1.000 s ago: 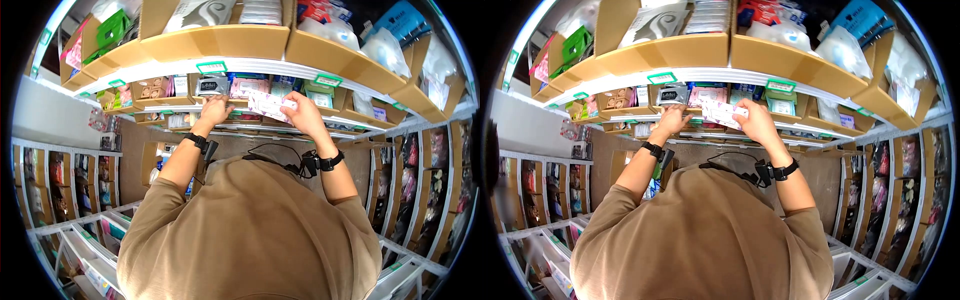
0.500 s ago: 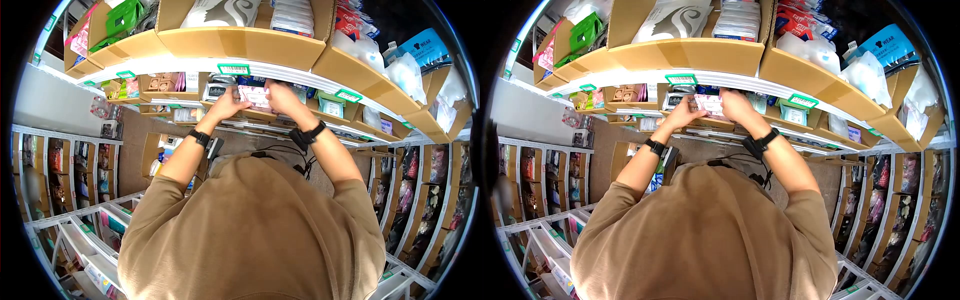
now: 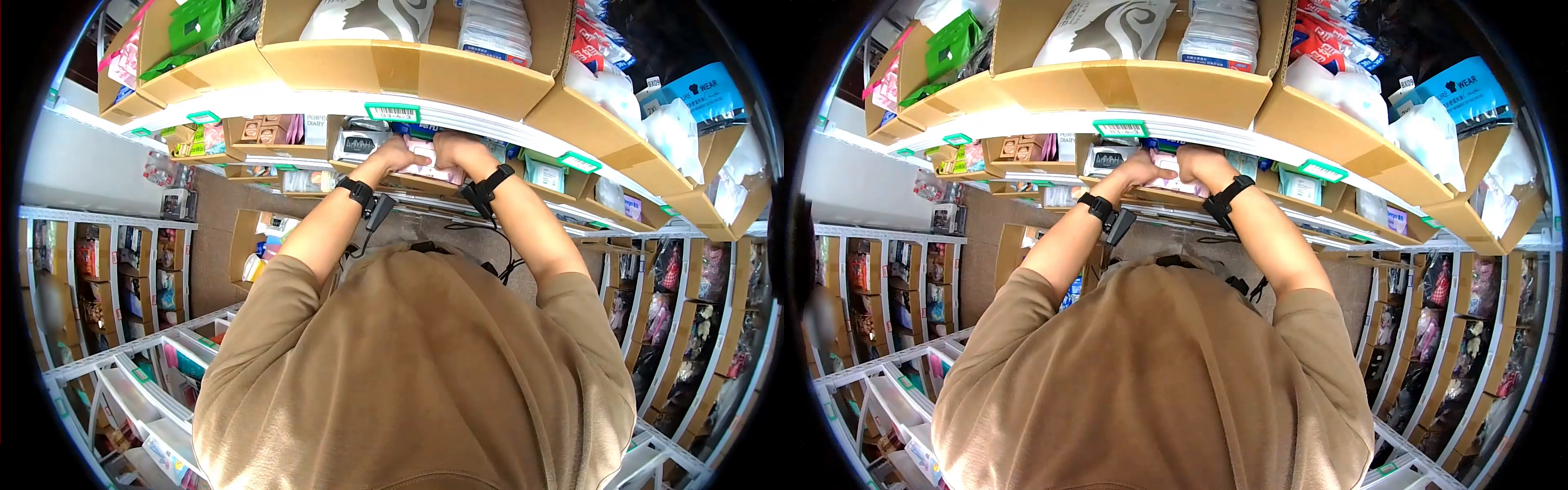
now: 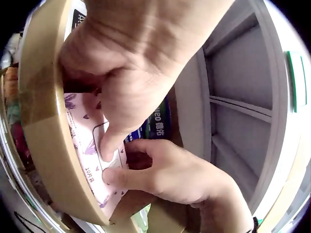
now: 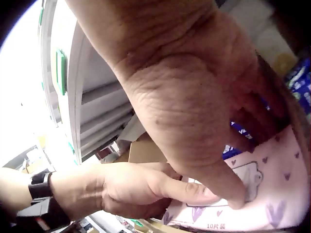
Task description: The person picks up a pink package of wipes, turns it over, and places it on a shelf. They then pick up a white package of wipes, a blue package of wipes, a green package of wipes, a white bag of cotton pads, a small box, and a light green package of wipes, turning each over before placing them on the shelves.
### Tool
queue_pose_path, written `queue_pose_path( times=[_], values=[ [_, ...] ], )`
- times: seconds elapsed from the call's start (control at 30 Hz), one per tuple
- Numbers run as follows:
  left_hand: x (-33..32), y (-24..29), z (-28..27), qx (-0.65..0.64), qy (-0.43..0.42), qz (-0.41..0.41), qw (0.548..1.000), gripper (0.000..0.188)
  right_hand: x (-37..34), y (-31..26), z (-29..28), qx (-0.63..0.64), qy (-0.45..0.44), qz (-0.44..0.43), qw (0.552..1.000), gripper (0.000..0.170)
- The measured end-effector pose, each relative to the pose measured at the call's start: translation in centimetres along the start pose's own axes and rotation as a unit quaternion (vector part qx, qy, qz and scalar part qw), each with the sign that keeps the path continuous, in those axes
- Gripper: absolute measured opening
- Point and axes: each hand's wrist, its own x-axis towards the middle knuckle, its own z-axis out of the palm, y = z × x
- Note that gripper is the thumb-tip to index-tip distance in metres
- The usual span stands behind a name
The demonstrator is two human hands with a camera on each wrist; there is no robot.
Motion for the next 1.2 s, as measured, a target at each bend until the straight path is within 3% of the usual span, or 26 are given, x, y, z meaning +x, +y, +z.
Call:
queue_pose_path(
  times=[0.1,0.2,0.3,0.33,0.4,0.47,0.53,0.6,0.73,0.8,0.83,0.87,0.93,0.97,1.0,1.07,1.1,1.13,1.2],
  values=[
    [-1.1,0.9,-0.7,-0.048,-0.032,-0.024,0.998,0.066,-1.2,-0.4,-1.3,-0.019,-0.049,-0.012,0.999,0.041],
    [-0.8,0.1,-0.6,-0.081,-0.048,-0.03,0.995,0.063,-2.0,-0.3,-2.1,0.02,-0.095,0.003,0.995,0.042],
    [-1.9,1.4,-1.0,-0.059,-0.094,0.045,0.993,0.058,-1.3,-0.1,-1.0,0.01,-0.095,-0.009,0.995,0.043],
    [-1.2,0.2,-0.6,-0.059,-0.093,0.044,0.993,0.058,-1.5,-0.3,-1.2,0.014,-0.093,-0.011,0.996,0.044],
    [-0.8,-1.0,-0.3,-0.057,-0.049,0.132,0.988,0.062,-1.8,-0.3,-1.4,0.003,-0.088,-0.009,0.996,0.051],
    [-0.9,-1.0,-1.0,-0.077,-0.085,0.138,0.984,0.062,-1.8,0.2,-0.8,0.022,-0.033,-0.059,0.997,0.058],
    [-1.1,-0.8,-2.0,-0.067,-0.184,0.159,0.968,0.072,-1.6,0.5,-0.6,0.043,-0.028,-0.061,0.997,0.061],
    [-1.6,-0.8,-2.8,-0.022,-0.156,0.159,0.975,0.081,-1.5,0.7,-0.7,0.059,-0.053,-0.072,0.994,0.06],
    [-2.1,-0.3,-4.0,0.082,-0.185,0.112,0.973,0.095,-1.9,0.7,-1.4,0.069,-0.05,-0.11,0.99,0.062],
    [-1.8,-0.7,-3.7,0.052,-0.175,0.127,0.975,0.075,-3.3,0.4,-3.4,0.036,0.004,-0.088,0.995,0.061],
    [-1.5,-0.8,-3.5,0.089,-0.177,0.117,0.973,0.062,-3.5,0.7,-3.6,0.094,0.016,-0.06,0.994,0.058],
    [-0.9,-1.0,-3.3,0.088,-0.178,0.115,0.973,0.062,-3.8,1.0,-4.3,0.149,-0.029,0.026,0.988,0.047],
    [0.1,-0.8,-2.9,0.024,-0.204,0.018,0.978,0.052,-4.7,1.2,-5.2,0.185,0.003,0.07,0.98,0.045],
    [0.5,-0.6,-2.6,0.064,-0.184,-0.021,0.981,0.051,-5.2,1.3,-5.4,0.189,0.038,0.072,0.979,0.044],
    [0.9,-1.6,-1.4,0.045,-0.079,0.119,0.989,0.053,-5.5,1.2,-5.4,0.183,0.076,0.069,0.978,0.042],
    [-1.3,2.2,-1.2,0.209,-0.079,0.045,0.974,0.07,-5.5,1.0,-5.2,0.166,0.133,0.064,0.975,0.04],
    [-0.5,1.6,-0.1,0.269,-0.08,0.033,0.959,0.069,-5.3,0.8,-4.9,0.157,0.154,0.062,0.973,0.039],
    [1.9,-1.0,1.8,0.312,-0.074,0.062,0.945,0.07,-5.2,0.6,-4.7,0.149,0.162,0.059,0.974,0.038],
    [1.8,-0.3,2.1,0.343,-0.067,0.067,0.934,0.072,-4.1,0.5,-4.1,0.13,0.16,0.053,0.977,0.037]
  ],
)
